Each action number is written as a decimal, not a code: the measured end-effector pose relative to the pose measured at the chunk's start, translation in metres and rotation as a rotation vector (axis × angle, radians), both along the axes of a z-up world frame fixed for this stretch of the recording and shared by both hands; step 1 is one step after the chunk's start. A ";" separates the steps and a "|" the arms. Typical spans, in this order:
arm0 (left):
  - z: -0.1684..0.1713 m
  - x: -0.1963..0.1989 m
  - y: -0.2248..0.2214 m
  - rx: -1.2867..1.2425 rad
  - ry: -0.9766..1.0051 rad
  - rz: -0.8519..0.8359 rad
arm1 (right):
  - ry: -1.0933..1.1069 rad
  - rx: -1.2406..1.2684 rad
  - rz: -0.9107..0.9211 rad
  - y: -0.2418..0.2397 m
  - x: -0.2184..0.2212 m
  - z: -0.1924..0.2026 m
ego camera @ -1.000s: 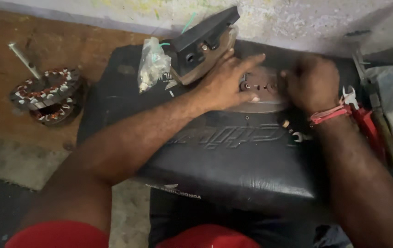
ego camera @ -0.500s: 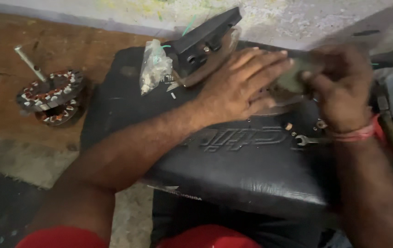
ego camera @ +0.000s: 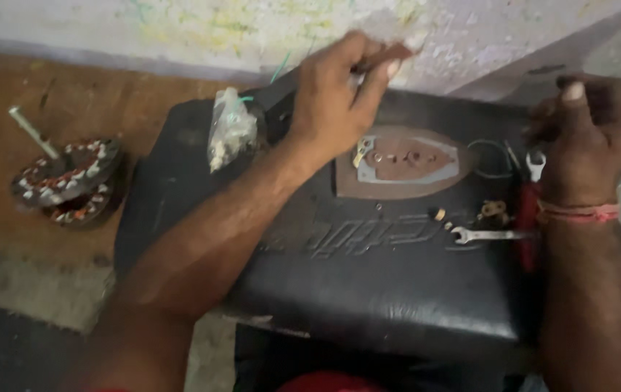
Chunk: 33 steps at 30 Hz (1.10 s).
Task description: The person disassembles an electric iron by removing screws and separating the metal soleplate from the plastic housing. They then use a small piece of cloth to wipe the surface of the soleplate before reassembling the iron.
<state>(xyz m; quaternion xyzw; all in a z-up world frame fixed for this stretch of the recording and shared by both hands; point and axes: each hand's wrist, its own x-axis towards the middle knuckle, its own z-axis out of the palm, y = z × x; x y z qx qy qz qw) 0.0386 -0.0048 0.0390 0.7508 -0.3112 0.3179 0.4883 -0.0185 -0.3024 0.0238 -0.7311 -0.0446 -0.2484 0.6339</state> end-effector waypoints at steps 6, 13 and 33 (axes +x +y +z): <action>-0.001 -0.017 -0.004 0.065 0.200 -0.136 | 0.007 -0.019 0.018 -0.017 0.010 -0.015; 0.002 -0.014 -0.006 0.111 0.157 -0.113 | 0.036 0.008 -0.020 -0.016 0.012 -0.005; -0.030 -0.004 -0.012 0.560 0.311 -0.333 | 0.300 -0.158 0.225 -0.003 0.019 -0.025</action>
